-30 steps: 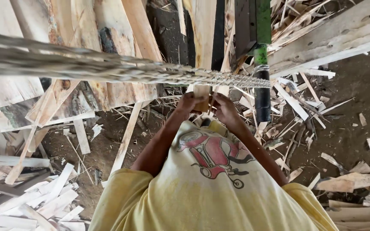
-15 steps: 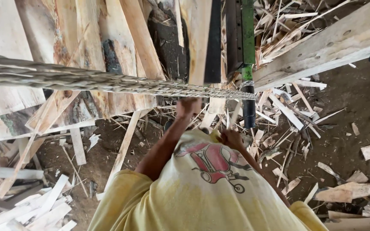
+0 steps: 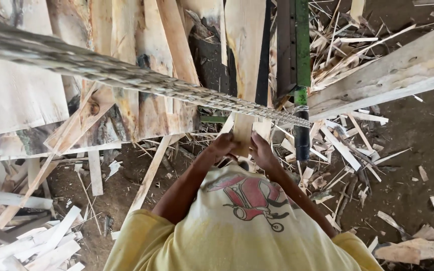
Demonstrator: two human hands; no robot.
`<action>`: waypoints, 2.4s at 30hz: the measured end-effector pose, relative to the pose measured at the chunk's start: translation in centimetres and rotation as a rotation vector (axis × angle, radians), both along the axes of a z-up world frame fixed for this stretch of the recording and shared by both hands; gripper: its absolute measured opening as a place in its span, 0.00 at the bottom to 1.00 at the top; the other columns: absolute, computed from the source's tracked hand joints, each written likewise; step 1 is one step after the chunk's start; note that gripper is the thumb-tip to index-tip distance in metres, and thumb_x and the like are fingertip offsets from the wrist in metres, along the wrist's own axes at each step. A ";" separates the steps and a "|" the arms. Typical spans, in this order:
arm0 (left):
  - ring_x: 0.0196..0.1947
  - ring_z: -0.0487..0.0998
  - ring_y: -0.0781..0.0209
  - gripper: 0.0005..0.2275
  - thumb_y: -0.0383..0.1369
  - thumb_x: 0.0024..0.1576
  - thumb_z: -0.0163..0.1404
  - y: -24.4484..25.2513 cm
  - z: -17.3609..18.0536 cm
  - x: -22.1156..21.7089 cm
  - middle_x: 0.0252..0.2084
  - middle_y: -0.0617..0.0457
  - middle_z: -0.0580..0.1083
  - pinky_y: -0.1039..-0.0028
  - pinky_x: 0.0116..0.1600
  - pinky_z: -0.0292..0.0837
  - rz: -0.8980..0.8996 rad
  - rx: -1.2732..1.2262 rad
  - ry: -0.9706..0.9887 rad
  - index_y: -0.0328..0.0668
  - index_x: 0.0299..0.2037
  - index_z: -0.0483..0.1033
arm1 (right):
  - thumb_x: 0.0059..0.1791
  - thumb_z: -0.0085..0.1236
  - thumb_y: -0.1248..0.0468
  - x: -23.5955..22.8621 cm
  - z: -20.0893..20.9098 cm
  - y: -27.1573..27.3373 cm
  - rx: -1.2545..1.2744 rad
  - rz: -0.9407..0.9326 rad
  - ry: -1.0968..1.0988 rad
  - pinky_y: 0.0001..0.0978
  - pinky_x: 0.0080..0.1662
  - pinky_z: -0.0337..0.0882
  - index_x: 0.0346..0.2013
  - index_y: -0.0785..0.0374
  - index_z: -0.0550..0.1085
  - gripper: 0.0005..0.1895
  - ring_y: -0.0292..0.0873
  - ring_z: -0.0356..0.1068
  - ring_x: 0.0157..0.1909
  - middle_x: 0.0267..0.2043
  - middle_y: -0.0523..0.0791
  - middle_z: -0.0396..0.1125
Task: Cutting sheets of wood veneer using a large mechanical guillotine shear.
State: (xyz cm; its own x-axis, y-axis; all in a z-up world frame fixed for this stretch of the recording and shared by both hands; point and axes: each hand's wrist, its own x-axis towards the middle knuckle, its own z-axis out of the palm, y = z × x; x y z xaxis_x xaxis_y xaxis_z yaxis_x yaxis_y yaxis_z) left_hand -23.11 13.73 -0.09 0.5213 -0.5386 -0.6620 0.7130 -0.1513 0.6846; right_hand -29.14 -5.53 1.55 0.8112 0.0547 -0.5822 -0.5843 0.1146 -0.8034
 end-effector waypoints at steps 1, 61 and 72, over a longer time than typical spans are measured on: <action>0.35 0.83 0.48 0.19 0.35 0.61 0.52 0.3 0.6 -0.5 0.48 0.33 0.78 0.67 0.32 0.85 0.003 0.003 -0.001 0.26 0.57 0.71 | 0.63 0.39 0.45 0.7 -0.7 0.6 0.003 0.003 -0.001 0.40 0.67 0.64 0.77 0.66 0.55 0.35 0.45 0.63 0.68 0.70 0.49 0.59; 0.16 0.71 0.67 0.12 0.33 0.67 0.40 -4.2 -6.0 17.6 0.35 0.46 0.81 0.74 0.16 0.69 0.428 0.670 -0.726 0.47 0.56 0.75 | 0.48 0.59 0.66 1.4 18.9 -7.5 -0.358 -0.038 -0.198 0.28 0.22 0.71 0.63 0.67 0.60 0.30 0.36 0.67 0.23 0.29 0.45 0.66; 0.13 0.73 0.50 0.18 0.55 0.54 0.61 17.5 17.0 9.7 0.18 0.48 0.75 0.63 0.18 0.63 0.238 1.344 -1.307 0.52 0.25 0.84 | 0.54 0.59 0.49 1.7 -1.8 -6.5 0.167 -0.289 -0.386 0.49 0.52 0.56 0.85 0.60 0.50 0.49 0.51 0.53 0.46 0.58 0.60 0.59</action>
